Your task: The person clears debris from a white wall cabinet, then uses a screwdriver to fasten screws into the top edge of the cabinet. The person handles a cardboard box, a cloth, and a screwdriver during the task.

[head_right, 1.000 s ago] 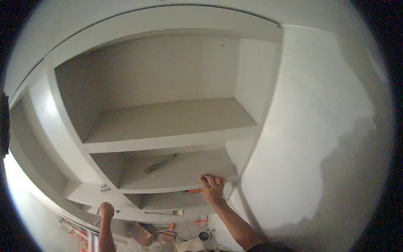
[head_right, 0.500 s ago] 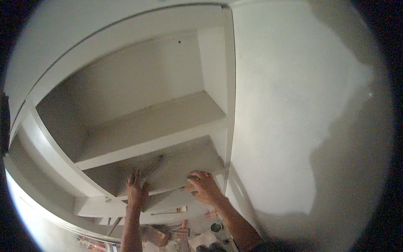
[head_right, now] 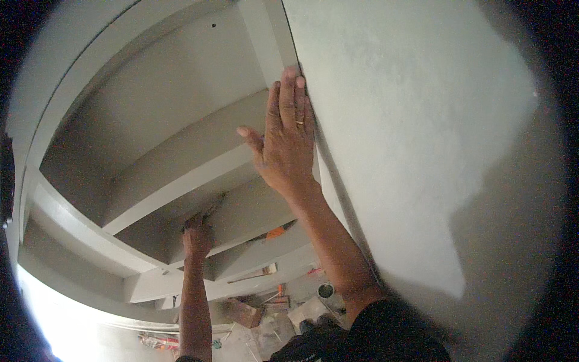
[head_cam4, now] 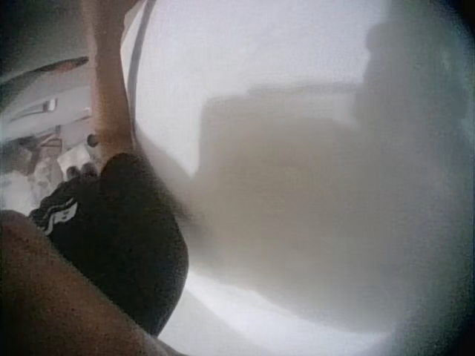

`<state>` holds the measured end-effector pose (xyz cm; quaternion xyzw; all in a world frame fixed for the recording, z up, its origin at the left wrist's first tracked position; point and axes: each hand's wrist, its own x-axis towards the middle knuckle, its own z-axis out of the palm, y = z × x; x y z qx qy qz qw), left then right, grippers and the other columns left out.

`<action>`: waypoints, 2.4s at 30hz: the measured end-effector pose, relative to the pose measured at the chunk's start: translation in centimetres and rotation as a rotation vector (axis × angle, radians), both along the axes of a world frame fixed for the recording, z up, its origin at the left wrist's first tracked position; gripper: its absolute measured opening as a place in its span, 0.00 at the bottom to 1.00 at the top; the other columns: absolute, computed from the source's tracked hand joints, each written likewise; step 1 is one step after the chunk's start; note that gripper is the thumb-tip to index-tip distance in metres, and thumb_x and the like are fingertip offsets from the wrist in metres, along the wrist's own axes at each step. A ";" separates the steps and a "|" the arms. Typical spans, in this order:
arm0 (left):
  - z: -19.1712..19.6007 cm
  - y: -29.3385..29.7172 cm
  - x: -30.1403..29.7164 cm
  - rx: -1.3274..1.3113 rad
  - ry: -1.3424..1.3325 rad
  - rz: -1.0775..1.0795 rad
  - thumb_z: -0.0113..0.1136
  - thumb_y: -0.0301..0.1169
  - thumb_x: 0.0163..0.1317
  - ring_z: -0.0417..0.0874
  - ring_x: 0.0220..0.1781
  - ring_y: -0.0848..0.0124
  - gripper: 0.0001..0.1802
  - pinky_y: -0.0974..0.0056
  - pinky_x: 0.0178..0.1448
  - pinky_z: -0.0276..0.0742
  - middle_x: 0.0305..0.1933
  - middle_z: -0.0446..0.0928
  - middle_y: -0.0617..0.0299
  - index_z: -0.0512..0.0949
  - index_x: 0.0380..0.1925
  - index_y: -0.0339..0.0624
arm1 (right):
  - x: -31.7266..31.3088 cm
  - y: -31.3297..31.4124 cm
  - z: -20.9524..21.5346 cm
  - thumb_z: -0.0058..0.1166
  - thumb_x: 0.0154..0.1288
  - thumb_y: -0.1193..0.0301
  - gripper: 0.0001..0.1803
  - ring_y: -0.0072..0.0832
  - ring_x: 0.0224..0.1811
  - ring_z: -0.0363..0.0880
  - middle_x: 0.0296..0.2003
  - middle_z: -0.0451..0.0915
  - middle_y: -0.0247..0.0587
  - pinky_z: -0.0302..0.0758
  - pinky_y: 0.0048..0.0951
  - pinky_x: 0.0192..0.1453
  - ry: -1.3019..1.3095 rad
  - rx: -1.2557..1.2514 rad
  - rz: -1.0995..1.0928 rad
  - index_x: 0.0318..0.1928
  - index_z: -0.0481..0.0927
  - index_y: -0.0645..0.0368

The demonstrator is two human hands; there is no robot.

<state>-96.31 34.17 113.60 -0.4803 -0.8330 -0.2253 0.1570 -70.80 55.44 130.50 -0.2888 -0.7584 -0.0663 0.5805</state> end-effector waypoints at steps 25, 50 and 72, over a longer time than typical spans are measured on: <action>9.4 -4.9 7.6 0.102 -0.413 -0.070 0.72 0.29 0.57 0.87 0.36 0.61 0.12 0.59 0.42 0.79 0.36 0.86 0.50 0.87 0.40 0.36 | 1.8 -0.7 -3.9 0.69 0.56 0.74 0.31 0.43 0.68 0.65 0.61 0.78 0.29 0.62 0.48 0.74 0.108 0.117 0.073 0.62 0.81 0.38; -12.4 -26.1 18.9 0.658 -1.948 -0.192 0.71 0.23 0.60 0.81 0.38 0.74 0.11 0.67 0.45 0.77 0.37 0.82 0.67 0.82 0.42 0.38 | -6.0 -9.1 -1.4 0.64 0.64 0.57 0.32 0.38 0.66 0.73 0.61 0.77 0.38 0.63 0.51 0.73 -0.252 0.321 0.293 0.66 0.75 0.51; -21.1 -33.6 16.8 1.040 -1.810 0.298 0.70 0.18 0.57 0.78 0.33 0.73 0.09 0.66 0.43 0.72 0.32 0.81 0.67 0.80 0.35 0.40 | -25.2 -26.3 1.7 0.67 0.62 0.57 0.16 0.39 0.43 0.76 0.37 0.76 0.38 0.65 0.45 0.48 -0.195 0.412 0.536 0.39 0.76 0.52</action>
